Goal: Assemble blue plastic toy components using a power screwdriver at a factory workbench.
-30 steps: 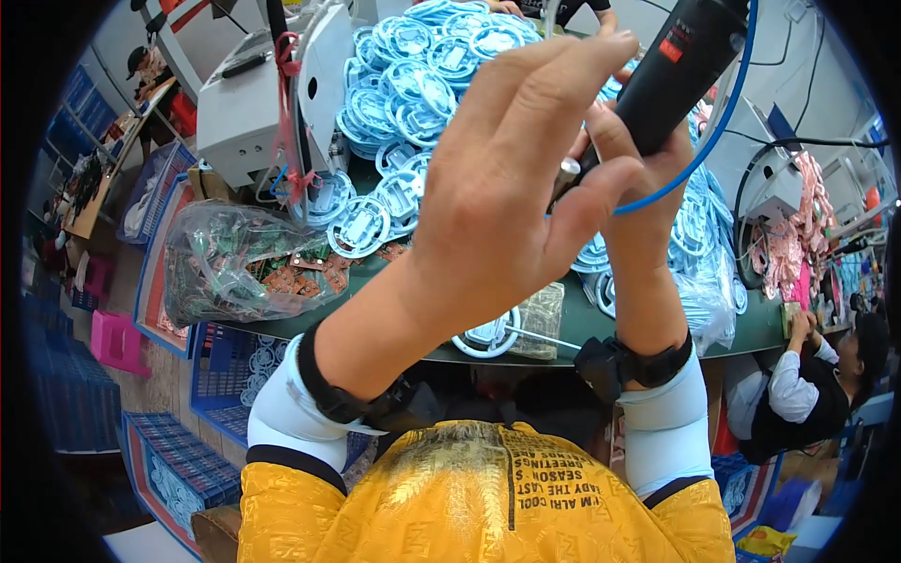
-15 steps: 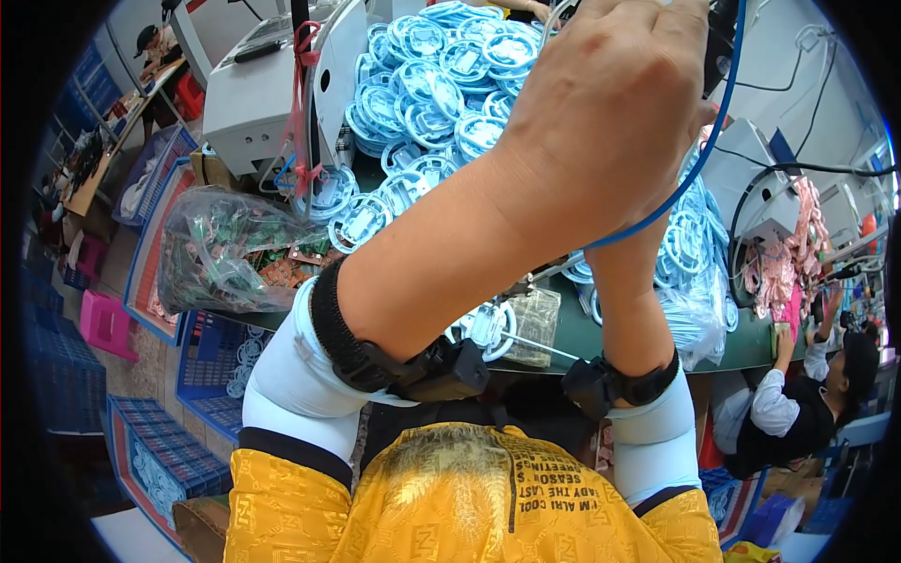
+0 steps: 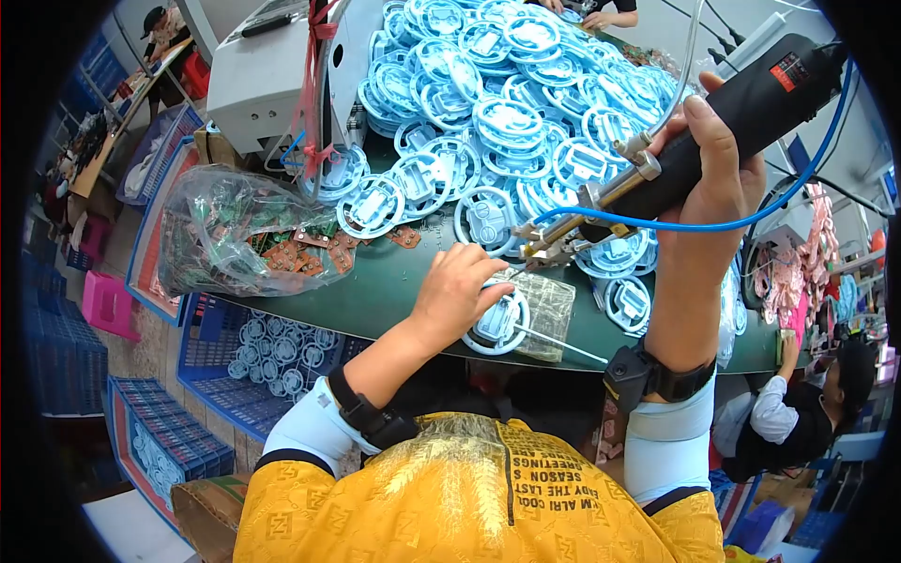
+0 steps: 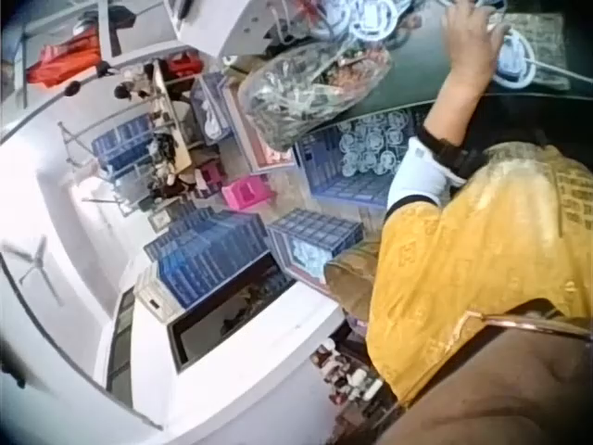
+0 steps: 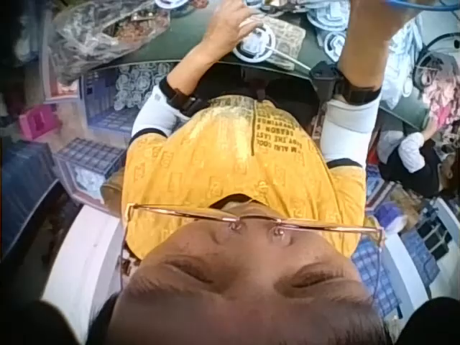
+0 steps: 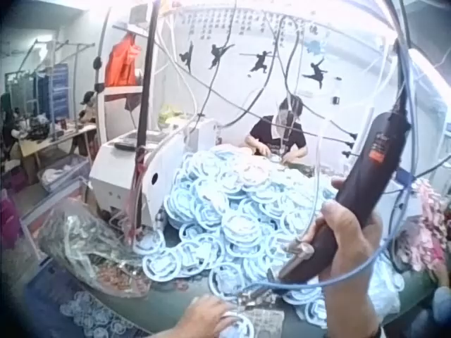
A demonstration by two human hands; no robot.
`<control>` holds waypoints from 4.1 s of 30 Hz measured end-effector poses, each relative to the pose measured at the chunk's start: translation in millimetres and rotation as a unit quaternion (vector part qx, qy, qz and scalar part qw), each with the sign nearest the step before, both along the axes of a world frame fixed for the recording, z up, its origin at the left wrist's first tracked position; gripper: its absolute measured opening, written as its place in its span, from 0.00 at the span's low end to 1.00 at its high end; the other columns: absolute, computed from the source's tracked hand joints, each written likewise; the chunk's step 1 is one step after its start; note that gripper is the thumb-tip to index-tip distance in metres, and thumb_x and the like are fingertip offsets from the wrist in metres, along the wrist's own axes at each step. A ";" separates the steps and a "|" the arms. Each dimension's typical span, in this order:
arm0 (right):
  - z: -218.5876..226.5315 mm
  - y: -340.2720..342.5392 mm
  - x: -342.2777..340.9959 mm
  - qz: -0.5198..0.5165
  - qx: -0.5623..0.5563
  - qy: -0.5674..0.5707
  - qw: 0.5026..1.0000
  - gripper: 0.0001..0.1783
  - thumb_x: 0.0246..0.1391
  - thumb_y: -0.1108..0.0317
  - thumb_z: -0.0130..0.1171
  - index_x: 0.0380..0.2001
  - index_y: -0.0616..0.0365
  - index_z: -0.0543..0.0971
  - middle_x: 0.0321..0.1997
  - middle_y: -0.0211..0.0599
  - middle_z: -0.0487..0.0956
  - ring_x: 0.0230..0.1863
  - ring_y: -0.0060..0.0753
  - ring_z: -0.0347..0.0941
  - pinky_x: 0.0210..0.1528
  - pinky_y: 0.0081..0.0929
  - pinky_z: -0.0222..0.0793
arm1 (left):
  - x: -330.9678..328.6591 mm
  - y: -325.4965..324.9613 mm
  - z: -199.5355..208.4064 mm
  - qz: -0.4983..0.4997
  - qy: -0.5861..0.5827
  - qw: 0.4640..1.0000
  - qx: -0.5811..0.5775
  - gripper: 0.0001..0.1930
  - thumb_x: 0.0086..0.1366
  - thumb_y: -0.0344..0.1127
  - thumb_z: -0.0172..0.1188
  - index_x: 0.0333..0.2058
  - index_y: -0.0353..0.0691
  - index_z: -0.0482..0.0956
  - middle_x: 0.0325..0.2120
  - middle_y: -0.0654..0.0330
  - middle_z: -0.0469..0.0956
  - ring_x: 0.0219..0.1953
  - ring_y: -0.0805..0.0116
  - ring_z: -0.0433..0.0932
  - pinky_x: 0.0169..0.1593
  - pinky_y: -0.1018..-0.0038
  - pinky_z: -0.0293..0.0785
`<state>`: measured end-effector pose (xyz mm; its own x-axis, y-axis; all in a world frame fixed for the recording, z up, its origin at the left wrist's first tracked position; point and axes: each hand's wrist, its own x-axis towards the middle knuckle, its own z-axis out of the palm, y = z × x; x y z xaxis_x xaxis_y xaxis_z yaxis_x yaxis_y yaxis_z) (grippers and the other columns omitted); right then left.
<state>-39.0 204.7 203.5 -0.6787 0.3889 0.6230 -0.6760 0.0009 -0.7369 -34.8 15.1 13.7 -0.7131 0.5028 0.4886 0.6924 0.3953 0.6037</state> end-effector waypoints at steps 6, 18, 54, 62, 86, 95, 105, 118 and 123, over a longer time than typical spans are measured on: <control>4.7 -7.7 6.3 -0.036 0.006 -0.017 0.999 0.25 0.51 0.65 0.62 0.49 0.71 0.72 0.24 0.42 0.76 0.23 0.32 0.76 0.27 0.28 0.76 | -9.4 -31.9 -25.5 0.037 0.057 0.992 -0.106 0.05 0.56 0.34 0.66 0.29 0.41 0.79 0.32 0.61 0.74 0.38 0.61 0.72 0.41 0.66 0.63; -53.0 -27.6 -7.5 -0.007 0.064 -0.060 0.996 0.24 0.52 0.74 0.59 0.51 0.72 0.68 0.26 0.41 0.75 0.21 0.30 0.73 0.27 0.28 0.73 | 31.6 -28.4 -26.7 -0.063 -0.007 0.985 -0.160 0.44 0.45 0.51 0.73 0.59 0.36 0.67 0.54 0.57 0.70 0.58 0.58 0.66 0.58 0.55 0.56; -67.8 -35.6 -10.2 0.008 0.094 -0.062 0.994 0.18 0.52 0.81 0.56 0.46 0.64 0.68 0.28 0.39 0.75 0.23 0.29 0.75 0.30 0.27 0.73 | 31.3 -28.2 -27.3 -0.066 -0.030 0.989 -0.131 0.45 0.42 0.47 0.76 0.58 0.36 0.68 0.53 0.56 0.70 0.58 0.55 0.65 0.59 0.55 0.58; -58.2 -38.8 -12.6 0.017 0.095 -0.066 0.993 0.30 0.48 0.79 0.64 0.56 0.64 0.69 0.28 0.28 0.77 0.28 0.18 0.75 0.33 0.17 0.72 | 34.9 -27.4 -28.8 -0.060 -0.023 0.990 -0.123 0.46 0.41 0.46 0.76 0.59 0.36 0.68 0.53 0.56 0.69 0.58 0.55 0.65 0.59 0.56 0.57; -58.8 -31.3 -10.9 -0.034 0.102 -0.097 0.990 0.28 0.53 0.76 0.60 0.56 0.70 0.64 0.26 0.34 0.77 0.26 0.24 0.76 0.34 0.21 0.72 | -15.4 0.9 25.9 0.005 -0.097 0.981 0.167 0.41 0.45 0.34 0.77 0.58 0.39 0.66 0.47 0.56 0.75 0.50 0.60 0.75 0.54 0.66 0.70; -68.0 -25.3 -13.4 -0.026 0.109 -0.117 0.987 0.30 0.52 0.76 0.61 0.57 0.67 0.64 0.27 0.32 0.74 0.25 0.23 0.76 0.31 0.21 0.72 | -30.8 20.4 57.1 -0.043 -0.146 0.981 0.118 0.31 0.45 0.33 0.76 0.49 0.38 0.75 0.44 0.55 0.78 0.48 0.54 0.75 0.53 0.63 0.69; -68.6 -25.8 -17.1 -0.025 0.103 -0.104 0.989 0.29 0.50 0.77 0.62 0.55 0.66 0.66 0.27 0.32 0.74 0.25 0.23 0.75 0.29 0.20 0.72 | -43.7 22.0 44.9 -0.128 -0.267 0.943 0.151 0.16 0.47 0.32 0.75 0.37 0.39 0.82 0.41 0.60 0.81 0.44 0.63 0.76 0.49 0.68 0.71; -67.5 -26.5 -13.3 -0.033 0.126 -0.099 0.987 0.28 0.50 0.77 0.63 0.55 0.66 0.66 0.26 0.31 0.74 0.25 0.22 0.75 0.29 0.19 0.72 | -34.2 25.0 49.1 -0.070 -0.212 0.961 0.164 0.17 0.43 0.33 0.77 0.33 0.40 0.82 0.35 0.60 0.80 0.38 0.60 0.76 0.45 0.68 0.71; -64.4 -27.2 -10.6 -0.041 0.154 -0.088 0.983 0.27 0.50 0.78 0.62 0.54 0.66 0.67 0.26 0.30 0.74 0.25 0.21 0.75 0.29 0.19 0.71 | -39.3 22.2 50.0 -0.098 -0.195 0.965 0.148 0.16 0.43 0.33 0.76 0.32 0.40 0.81 0.34 0.59 0.79 0.37 0.58 0.74 0.44 0.66 0.70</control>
<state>-49.6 177.5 139.2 -0.7602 0.2593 0.5957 -0.5264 0.2914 -0.7987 -74.1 37.3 63.7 -0.7770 0.5259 0.3460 0.4343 0.0500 0.8994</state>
